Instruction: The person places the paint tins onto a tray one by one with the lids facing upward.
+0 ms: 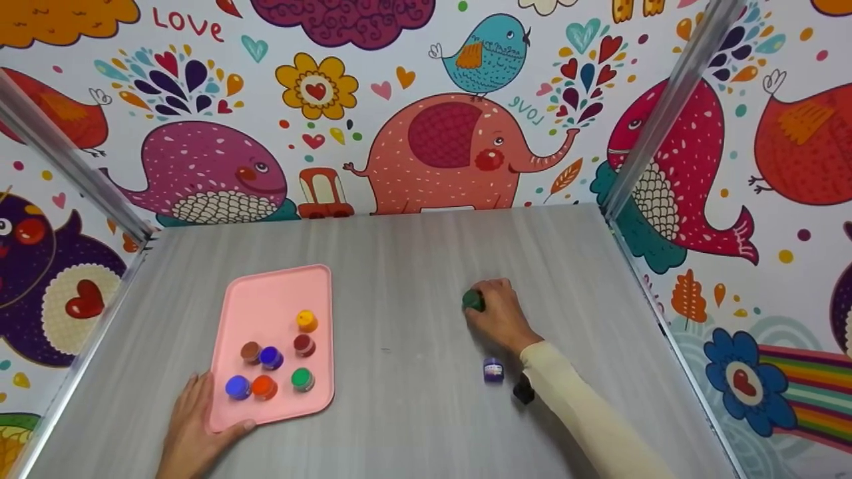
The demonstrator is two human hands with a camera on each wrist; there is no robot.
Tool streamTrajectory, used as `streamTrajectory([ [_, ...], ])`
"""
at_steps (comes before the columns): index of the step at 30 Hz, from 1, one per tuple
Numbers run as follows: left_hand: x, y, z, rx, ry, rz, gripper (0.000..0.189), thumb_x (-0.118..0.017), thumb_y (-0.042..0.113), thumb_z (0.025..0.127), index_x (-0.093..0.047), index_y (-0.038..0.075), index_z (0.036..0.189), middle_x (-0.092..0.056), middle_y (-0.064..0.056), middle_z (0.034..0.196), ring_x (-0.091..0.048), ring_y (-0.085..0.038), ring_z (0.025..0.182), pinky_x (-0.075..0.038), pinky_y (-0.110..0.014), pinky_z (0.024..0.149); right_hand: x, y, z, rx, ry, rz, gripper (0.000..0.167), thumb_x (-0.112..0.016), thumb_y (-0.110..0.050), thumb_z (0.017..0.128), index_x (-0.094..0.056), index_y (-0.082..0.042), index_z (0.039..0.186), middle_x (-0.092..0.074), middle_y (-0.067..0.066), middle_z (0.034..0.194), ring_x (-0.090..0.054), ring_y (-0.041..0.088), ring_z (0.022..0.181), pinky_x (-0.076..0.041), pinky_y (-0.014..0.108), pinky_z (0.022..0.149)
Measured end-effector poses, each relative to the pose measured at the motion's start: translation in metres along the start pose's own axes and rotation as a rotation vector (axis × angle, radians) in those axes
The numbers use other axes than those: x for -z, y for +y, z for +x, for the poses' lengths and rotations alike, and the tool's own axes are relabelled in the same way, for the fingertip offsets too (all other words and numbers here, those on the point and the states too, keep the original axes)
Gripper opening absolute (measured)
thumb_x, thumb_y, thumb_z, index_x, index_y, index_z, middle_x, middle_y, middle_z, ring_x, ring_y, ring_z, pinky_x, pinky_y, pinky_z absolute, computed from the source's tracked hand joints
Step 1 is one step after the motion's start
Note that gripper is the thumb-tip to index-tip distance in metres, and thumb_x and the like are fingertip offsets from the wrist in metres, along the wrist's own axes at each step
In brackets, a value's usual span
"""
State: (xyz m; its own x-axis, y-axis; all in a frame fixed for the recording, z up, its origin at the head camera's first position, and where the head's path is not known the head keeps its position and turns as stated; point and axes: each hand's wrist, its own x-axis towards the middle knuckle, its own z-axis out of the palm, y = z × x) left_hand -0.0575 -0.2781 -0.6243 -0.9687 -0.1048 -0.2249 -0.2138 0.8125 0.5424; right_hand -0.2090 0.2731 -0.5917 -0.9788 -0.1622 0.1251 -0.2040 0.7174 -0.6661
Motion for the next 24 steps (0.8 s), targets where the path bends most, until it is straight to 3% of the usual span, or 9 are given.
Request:
streamTrajectory([
  [12, 0.001, 0.001, 0.000, 0.008, 0.013, -0.011, 0.149, -0.083, 0.081, 0.078, -0.009, -0.007, 0.173, -0.011, -0.034, 0.179, 0.002, -0.054, 0.165, 0.003, -0.072, 0.132, -0.016, -0.022, 0.007, 0.030, -0.035, 0.042, 0.036, -0.082, 0.000, 0.096, -0.070, 0.002, 0.130, -0.064, 0.017, 0.127, -0.056, 0.034, 0.125, -0.055, 0.055, 0.109],
  [24, 0.000, 0.002, -0.001, 0.014, 0.014, -0.016, 0.148, -0.085, 0.080, 0.078, -0.011, -0.006, 0.173, -0.011, -0.033, 0.179, 0.001, -0.054, 0.165, 0.002, -0.073, 0.132, -0.029, -0.026, 0.011, 0.081, -0.027, 0.024, 0.037, -0.085, -0.001, 0.093, -0.072, 0.002, 0.126, -0.069, 0.017, 0.122, -0.058, 0.034, 0.121, -0.056, 0.054, 0.105],
])
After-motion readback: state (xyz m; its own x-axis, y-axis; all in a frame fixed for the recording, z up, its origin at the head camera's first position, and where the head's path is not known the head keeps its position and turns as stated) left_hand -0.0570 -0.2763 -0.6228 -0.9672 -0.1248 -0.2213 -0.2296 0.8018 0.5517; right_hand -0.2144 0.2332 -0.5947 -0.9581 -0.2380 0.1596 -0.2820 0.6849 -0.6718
